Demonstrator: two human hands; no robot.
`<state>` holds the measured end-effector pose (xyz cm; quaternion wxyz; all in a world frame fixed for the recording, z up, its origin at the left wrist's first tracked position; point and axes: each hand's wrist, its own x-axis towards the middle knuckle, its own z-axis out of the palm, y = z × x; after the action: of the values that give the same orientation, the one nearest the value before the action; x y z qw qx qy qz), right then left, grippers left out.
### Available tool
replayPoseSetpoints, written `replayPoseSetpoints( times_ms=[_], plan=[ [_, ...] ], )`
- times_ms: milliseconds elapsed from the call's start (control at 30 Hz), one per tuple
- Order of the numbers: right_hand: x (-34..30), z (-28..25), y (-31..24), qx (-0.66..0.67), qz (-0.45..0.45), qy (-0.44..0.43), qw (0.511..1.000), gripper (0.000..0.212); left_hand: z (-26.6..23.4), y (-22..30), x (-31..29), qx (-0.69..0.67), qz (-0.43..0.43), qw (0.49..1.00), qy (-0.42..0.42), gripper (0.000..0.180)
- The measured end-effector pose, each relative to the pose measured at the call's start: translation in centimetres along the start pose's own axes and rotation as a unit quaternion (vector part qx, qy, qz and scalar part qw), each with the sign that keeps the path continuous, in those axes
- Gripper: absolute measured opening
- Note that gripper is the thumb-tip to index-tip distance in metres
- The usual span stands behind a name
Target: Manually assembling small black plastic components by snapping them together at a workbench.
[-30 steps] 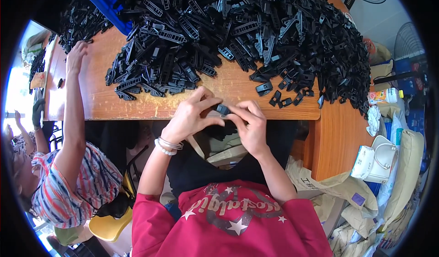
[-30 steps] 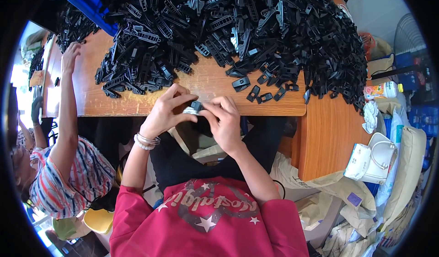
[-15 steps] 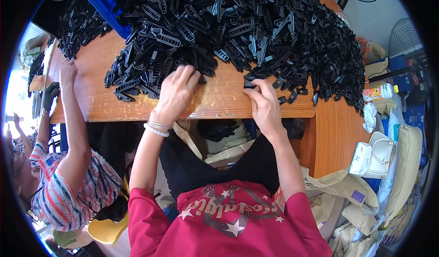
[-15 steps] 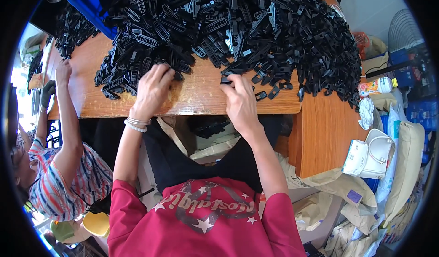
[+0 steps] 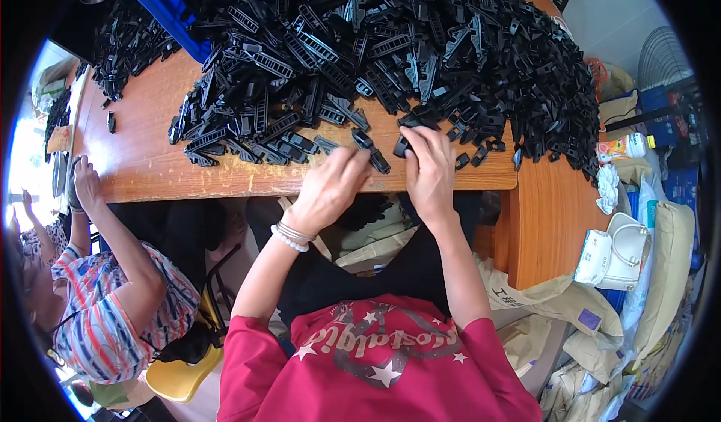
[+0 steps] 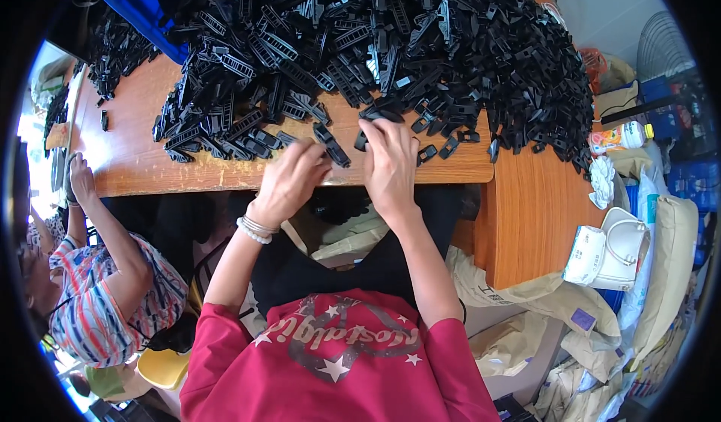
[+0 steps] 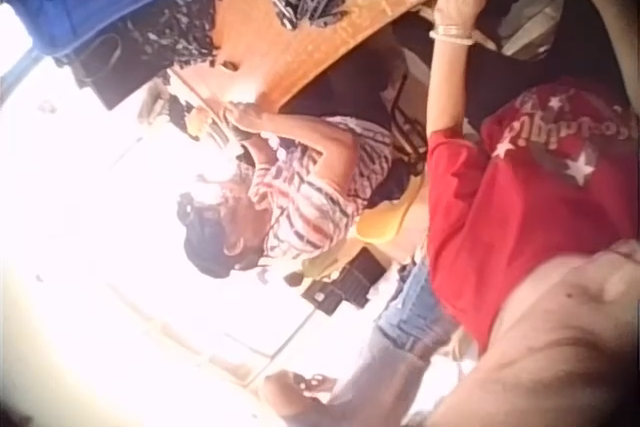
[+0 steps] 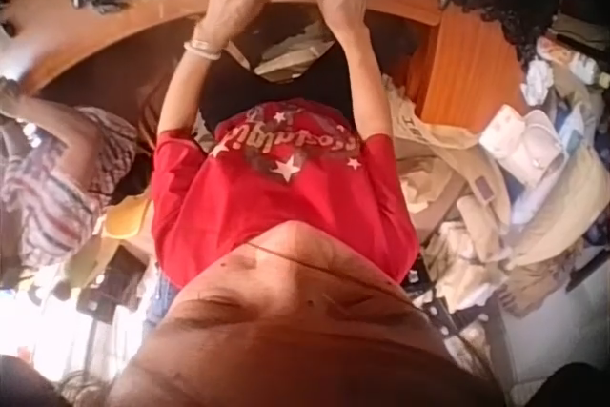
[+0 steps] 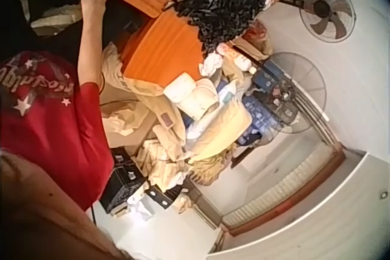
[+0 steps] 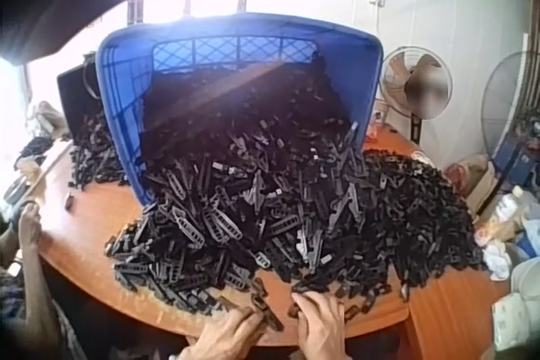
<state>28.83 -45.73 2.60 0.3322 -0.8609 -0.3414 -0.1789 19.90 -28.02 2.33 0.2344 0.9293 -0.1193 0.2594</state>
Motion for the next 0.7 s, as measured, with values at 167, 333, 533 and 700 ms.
replayPoseSetpoints(
  times_ms=[167,333,533,700],
  plan=[
    [-0.7,-0.2,-0.7,-0.049,0.024,0.038,0.998,0.026,-1.0,-0.7,0.0,0.03,-0.05,0.998,0.021,0.037],
    [0.5,0.7,-1.0,-0.089,0.071,0.005,0.993,0.029,-1.7,-0.3,0.9,0.088,-0.001,0.995,-0.051,0.034],
    [0.2,0.1,-0.9,-0.042,0.018,-0.014,0.999,0.026,-2.3,-0.6,2.2,0.101,0.005,0.989,-0.108,0.02],
    [-0.2,0.7,-0.2,0.0,-0.007,-0.004,1.0,0.024,-2.3,0.3,1.0,-0.033,-0.006,0.999,-0.007,0.027]
  ],
)
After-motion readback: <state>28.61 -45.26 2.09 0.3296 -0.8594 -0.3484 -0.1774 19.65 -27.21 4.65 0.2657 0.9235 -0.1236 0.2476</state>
